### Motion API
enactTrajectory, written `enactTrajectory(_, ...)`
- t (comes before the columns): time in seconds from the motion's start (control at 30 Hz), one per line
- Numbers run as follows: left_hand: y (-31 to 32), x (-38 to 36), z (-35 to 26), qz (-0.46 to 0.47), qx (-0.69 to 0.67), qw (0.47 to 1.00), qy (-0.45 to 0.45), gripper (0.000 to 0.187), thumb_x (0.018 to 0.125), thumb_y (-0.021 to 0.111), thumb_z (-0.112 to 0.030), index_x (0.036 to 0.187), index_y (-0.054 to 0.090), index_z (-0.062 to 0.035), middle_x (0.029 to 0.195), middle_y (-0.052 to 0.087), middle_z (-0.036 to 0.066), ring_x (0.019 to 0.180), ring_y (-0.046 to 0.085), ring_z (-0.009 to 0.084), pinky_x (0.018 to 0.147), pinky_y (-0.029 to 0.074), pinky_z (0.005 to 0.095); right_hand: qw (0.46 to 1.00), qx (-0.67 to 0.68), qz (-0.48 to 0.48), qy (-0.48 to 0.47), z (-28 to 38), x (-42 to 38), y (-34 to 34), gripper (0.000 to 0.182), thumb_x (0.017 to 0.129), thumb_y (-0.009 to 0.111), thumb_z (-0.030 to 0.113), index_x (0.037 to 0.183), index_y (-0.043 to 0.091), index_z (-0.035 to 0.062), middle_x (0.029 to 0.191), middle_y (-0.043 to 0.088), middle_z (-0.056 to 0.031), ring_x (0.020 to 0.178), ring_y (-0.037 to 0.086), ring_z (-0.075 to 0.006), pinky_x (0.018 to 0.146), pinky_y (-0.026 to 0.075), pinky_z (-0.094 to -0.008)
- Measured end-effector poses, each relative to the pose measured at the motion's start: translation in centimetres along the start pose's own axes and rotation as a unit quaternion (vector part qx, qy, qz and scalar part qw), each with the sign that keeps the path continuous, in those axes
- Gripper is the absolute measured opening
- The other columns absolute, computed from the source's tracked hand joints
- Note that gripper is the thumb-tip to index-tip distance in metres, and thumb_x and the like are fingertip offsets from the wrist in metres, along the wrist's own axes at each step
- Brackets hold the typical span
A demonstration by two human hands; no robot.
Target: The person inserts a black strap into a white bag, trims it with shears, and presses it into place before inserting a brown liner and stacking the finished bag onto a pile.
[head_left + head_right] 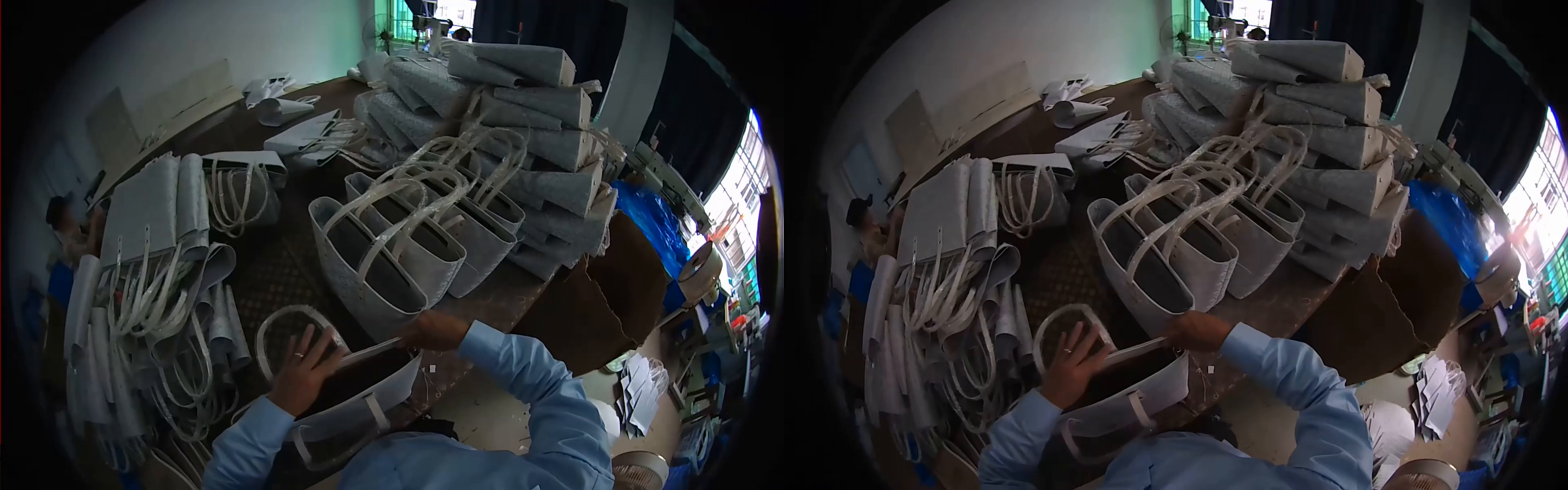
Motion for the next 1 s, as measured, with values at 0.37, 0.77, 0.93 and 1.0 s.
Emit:
enactTrajectory(0.37,-6.6,-12.5,1.6,0.053,-0.080,0.959,-0.266,0.056,0.077,0.068,-0.034,0.119,0.052,-0.0019,0.115,0.055,0.019,0.102,0.054,0.0383,0.086,0.044,0.0462,0.951,-0.251,-0.096,-0.151,9.3,3.2,1.2,0.067,0.075,0.069,0.045,0.125,0.047,0.0060,0.090,0.061,-0.0166,0.077,0.063,-0.0274,0.074,0.051,-0.0370)
enactTrajectory(0.77,-0.4,-13.4,4.1,0.202,-0.034,0.961,-0.185,0.036,0.076,0.065,-0.041,0.088,0.060,-0.0077,0.066,0.060,0.013,0.061,0.061,0.0322,0.056,0.048,0.0438,0.930,-0.281,0.232,0.044,6.9,6.3,6.7,0.047,0.073,0.067,0.045,0.099,0.061,0.0065,0.083,0.066,-0.0153,0.076,0.065,-0.0337,0.067,0.052,-0.0420)
enactTrajectory(0.93,-0.7,-12.2,5.3,0.227,-0.078,0.943,-0.232,0.039,0.078,0.063,-0.046,0.081,0.062,-0.0071,0.059,0.059,0.014,0.054,0.059,0.0331,0.053,0.047,0.0443,0.941,-0.271,0.188,0.071,5.9,7.3,6.6,0.048,0.074,0.065,0.044,0.107,0.058,0.0101,0.074,0.065,-0.0153,0.068,0.064,-0.0357,0.062,0.052,-0.0425)
enactTrajectory(1.0,-0.2,-12.9,6.2,0.221,-0.037,0.950,-0.217,0.036,0.079,0.063,-0.044,0.079,0.063,-0.0075,0.058,0.058,0.013,0.052,0.059,0.0320,0.050,0.046,0.0459,0.943,-0.269,0.185,0.068,6.6,7.0,6.7,0.045,0.075,0.064,0.044,0.105,0.059,0.0098,0.077,0.066,-0.0152,0.072,0.064,-0.0352,0.064,0.052,-0.0435)
Point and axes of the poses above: each hand's wrist, its own x-axis towards the middle knuckle, its own y-axis out of the palm, z = x × y, the point moved 7 cm from there along x, towards the middle knuckle
